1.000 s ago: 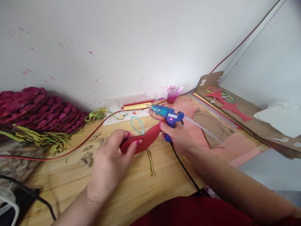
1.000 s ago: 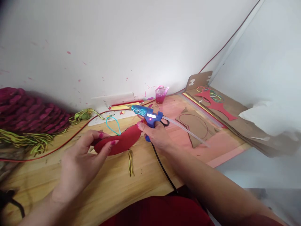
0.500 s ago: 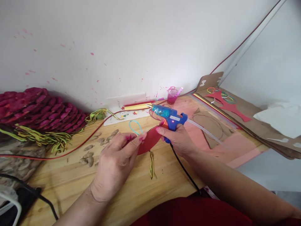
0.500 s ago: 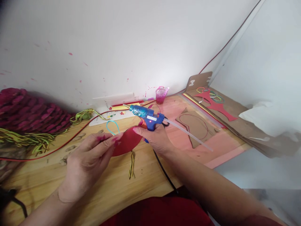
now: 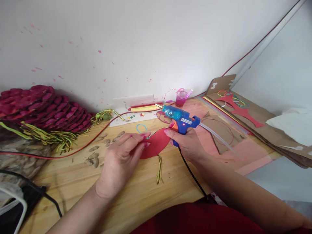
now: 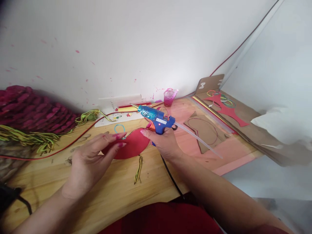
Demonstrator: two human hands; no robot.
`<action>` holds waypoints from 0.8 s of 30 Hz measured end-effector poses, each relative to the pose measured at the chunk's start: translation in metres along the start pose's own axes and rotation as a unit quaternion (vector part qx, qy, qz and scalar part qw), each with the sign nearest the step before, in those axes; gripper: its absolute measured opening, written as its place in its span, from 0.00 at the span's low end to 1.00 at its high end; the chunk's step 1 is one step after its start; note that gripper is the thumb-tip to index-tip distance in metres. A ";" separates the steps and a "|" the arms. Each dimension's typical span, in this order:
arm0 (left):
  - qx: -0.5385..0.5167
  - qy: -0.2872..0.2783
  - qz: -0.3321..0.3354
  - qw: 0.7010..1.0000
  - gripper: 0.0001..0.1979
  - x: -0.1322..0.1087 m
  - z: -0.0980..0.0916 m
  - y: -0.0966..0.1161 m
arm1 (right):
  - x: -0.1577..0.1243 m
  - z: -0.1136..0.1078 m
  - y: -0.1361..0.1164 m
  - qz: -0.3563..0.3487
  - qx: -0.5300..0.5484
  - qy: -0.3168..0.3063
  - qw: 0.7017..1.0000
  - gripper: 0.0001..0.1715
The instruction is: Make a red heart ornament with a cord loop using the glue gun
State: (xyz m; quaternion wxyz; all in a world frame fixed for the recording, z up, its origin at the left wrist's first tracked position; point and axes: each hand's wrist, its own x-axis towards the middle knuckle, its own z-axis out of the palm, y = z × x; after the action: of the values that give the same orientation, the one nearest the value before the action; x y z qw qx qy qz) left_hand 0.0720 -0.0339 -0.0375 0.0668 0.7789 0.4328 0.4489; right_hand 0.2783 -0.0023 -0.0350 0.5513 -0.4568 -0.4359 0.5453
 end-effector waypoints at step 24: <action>-0.199 -0.106 -0.232 0.946 0.25 -0.002 0.015 -0.009 | 0.007 -0.012 -0.001 -0.025 -0.115 0.007 0.993 0.21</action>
State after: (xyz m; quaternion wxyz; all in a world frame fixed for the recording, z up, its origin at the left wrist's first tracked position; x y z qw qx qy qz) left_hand 0.0775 -0.0255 -0.0526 0.3684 0.6707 0.4940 0.4127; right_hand 0.2909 0.0041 -0.0364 0.5116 -0.5100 -0.5028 0.4748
